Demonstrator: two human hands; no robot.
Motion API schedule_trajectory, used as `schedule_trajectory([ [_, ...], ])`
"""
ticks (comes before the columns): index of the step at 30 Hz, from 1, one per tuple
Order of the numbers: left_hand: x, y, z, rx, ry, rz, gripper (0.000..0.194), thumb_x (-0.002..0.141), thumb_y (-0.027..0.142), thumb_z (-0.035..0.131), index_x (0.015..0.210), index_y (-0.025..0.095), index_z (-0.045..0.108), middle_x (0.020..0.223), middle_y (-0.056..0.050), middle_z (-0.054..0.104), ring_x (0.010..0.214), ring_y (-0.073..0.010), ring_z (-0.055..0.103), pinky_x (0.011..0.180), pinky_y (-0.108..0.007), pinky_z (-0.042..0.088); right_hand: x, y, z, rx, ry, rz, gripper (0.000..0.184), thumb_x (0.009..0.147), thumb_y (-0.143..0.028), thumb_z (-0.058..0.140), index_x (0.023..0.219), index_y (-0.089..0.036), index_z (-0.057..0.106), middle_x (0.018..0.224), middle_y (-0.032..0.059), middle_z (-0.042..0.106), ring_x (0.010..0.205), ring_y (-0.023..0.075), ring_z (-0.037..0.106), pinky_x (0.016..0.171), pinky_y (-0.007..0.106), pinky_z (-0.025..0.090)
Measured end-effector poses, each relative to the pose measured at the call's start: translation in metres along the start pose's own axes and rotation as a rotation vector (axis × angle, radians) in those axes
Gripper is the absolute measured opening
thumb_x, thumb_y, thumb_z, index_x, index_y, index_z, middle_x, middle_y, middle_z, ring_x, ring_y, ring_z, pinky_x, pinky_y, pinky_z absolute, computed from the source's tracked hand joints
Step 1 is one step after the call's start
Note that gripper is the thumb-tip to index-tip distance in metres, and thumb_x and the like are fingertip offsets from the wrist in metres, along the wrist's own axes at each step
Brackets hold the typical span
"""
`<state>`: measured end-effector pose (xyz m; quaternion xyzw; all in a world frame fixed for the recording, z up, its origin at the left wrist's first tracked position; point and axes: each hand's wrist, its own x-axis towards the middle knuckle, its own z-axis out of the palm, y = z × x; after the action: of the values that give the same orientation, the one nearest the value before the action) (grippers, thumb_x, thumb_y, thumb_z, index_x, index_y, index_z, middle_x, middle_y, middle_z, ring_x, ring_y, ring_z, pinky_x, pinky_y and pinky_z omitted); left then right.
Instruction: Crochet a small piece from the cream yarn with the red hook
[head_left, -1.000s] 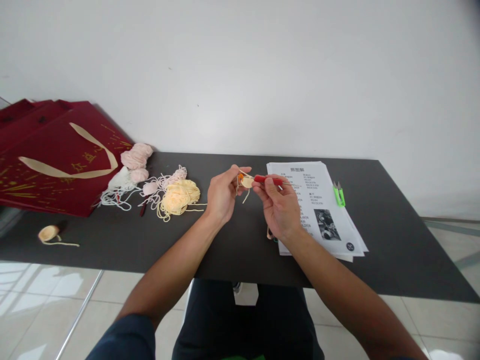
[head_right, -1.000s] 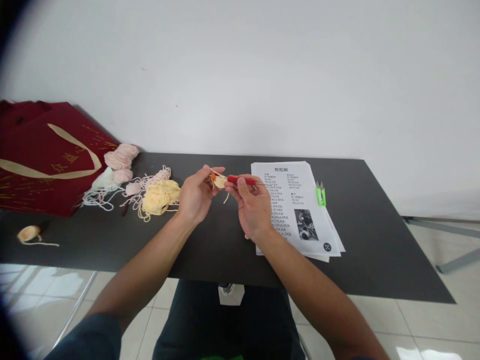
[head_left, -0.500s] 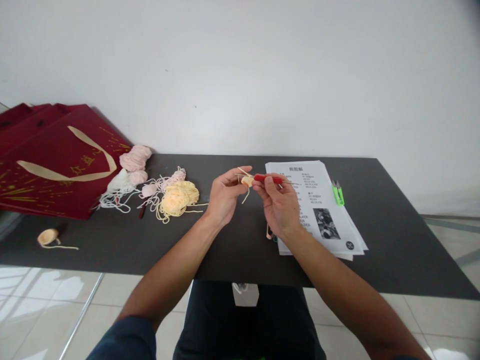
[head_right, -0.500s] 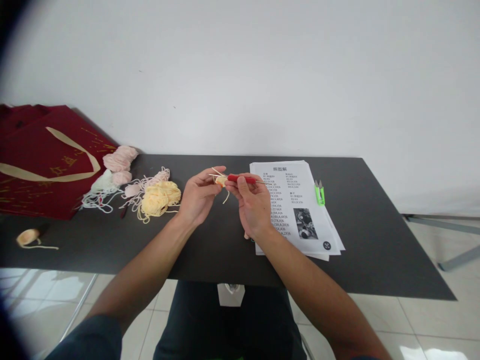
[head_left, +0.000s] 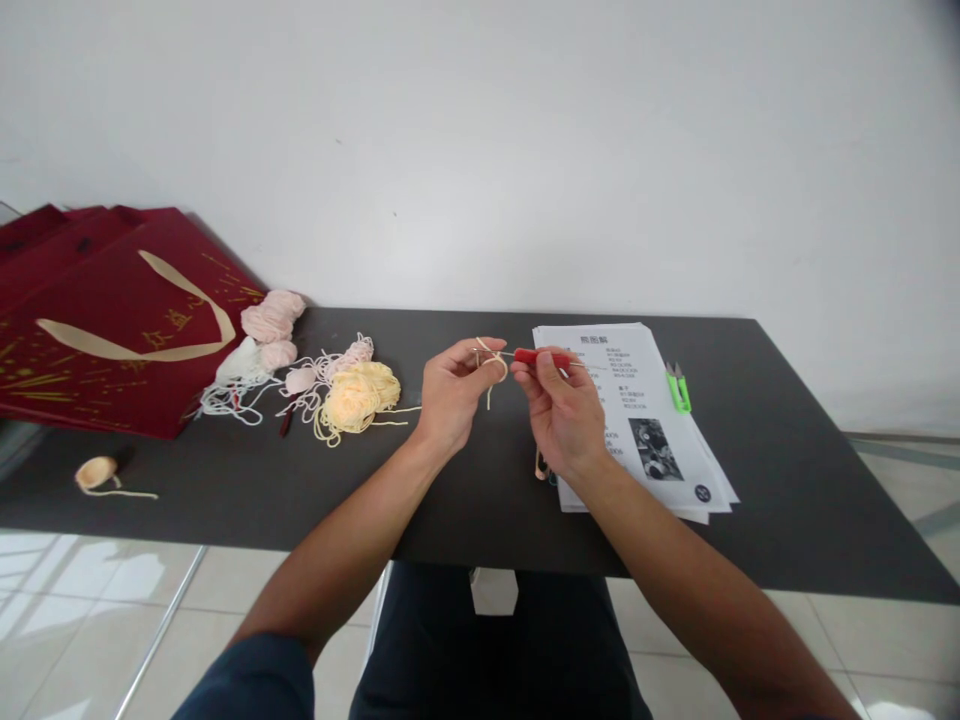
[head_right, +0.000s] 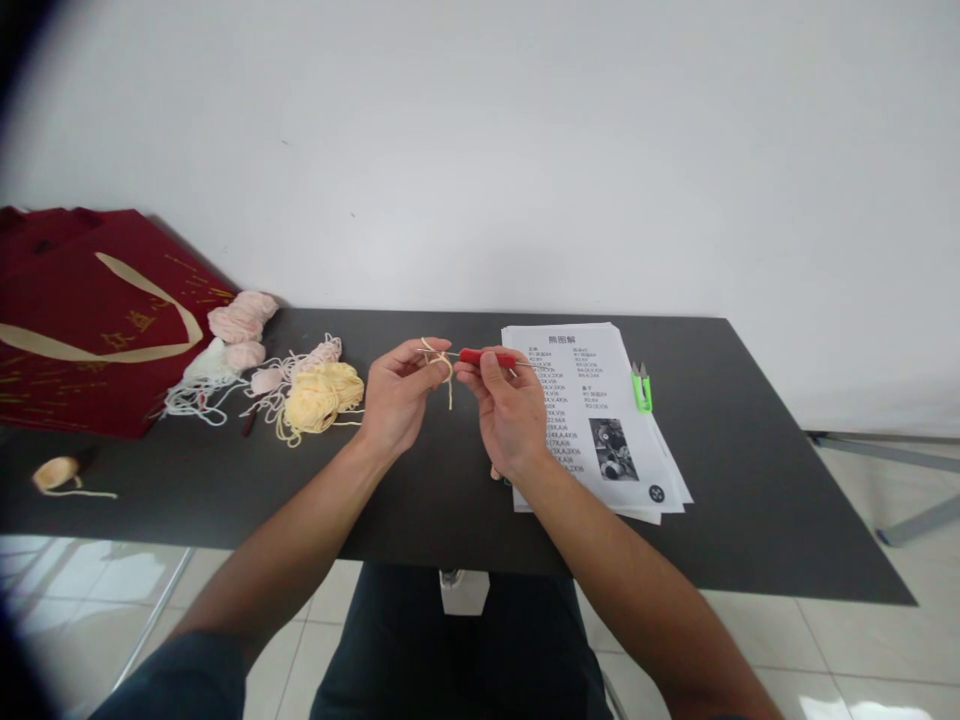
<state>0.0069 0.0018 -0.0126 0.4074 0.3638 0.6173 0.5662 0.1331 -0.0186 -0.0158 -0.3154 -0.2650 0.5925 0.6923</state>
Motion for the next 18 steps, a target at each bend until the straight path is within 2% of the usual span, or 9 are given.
schedule_trajectory([
  [7,-0.0017,0.001,0.002,0.05,0.013,-0.006,0.028,0.069,0.013,0.084,0.096,0.02,0.081,0.074,0.002,0.073,0.064,-0.0083,0.063,0.066,-0.022,0.048,-0.0044,0.0004,0.0021,-0.043,-0.068,-0.046,0.02,0.082,-0.032,0.087,0.094,-0.027,0.072,0.094,-0.0035,0.082,0.081,0.0101,0.077,0.08,0.023,0.066],
  [11,-0.0031,0.0023,0.0038,0.029,-0.009,-0.046,0.034,0.067,0.013,0.084,0.1,0.02,0.081,0.074,0.002,0.074,0.065,-0.0097,0.066,0.067,-0.023,0.051,-0.0038,-0.0004,0.002,-0.067,-0.075,-0.012,0.026,0.075,-0.028,0.092,0.095,-0.026,0.076,0.088,-0.0026,0.081,0.073,0.0096,0.072,0.075,0.024,0.064],
  [15,-0.0043,0.0034,0.0047,0.025,-0.021,-0.056,0.033,0.068,0.017,0.085,0.1,0.019,0.081,0.076,0.001,0.074,0.067,-0.0113,0.067,0.07,-0.026,0.053,-0.002,-0.002,0.0025,-0.1,-0.05,0.002,0.018,0.081,-0.032,0.087,0.09,-0.023,0.075,0.087,-0.0014,0.079,0.07,0.0095,0.069,0.069,0.024,0.061],
  [18,-0.0046,0.0024,0.0039,0.051,-0.005,-0.019,0.031,0.071,0.016,0.083,0.102,0.02,0.081,0.075,0.003,0.069,0.065,-0.0089,0.062,0.067,-0.023,0.049,-0.0014,-0.0023,0.0032,-0.09,-0.029,-0.008,0.018,0.081,-0.033,0.086,0.089,-0.024,0.073,0.088,-0.0018,0.079,0.071,0.0101,0.07,0.069,0.024,0.061],
])
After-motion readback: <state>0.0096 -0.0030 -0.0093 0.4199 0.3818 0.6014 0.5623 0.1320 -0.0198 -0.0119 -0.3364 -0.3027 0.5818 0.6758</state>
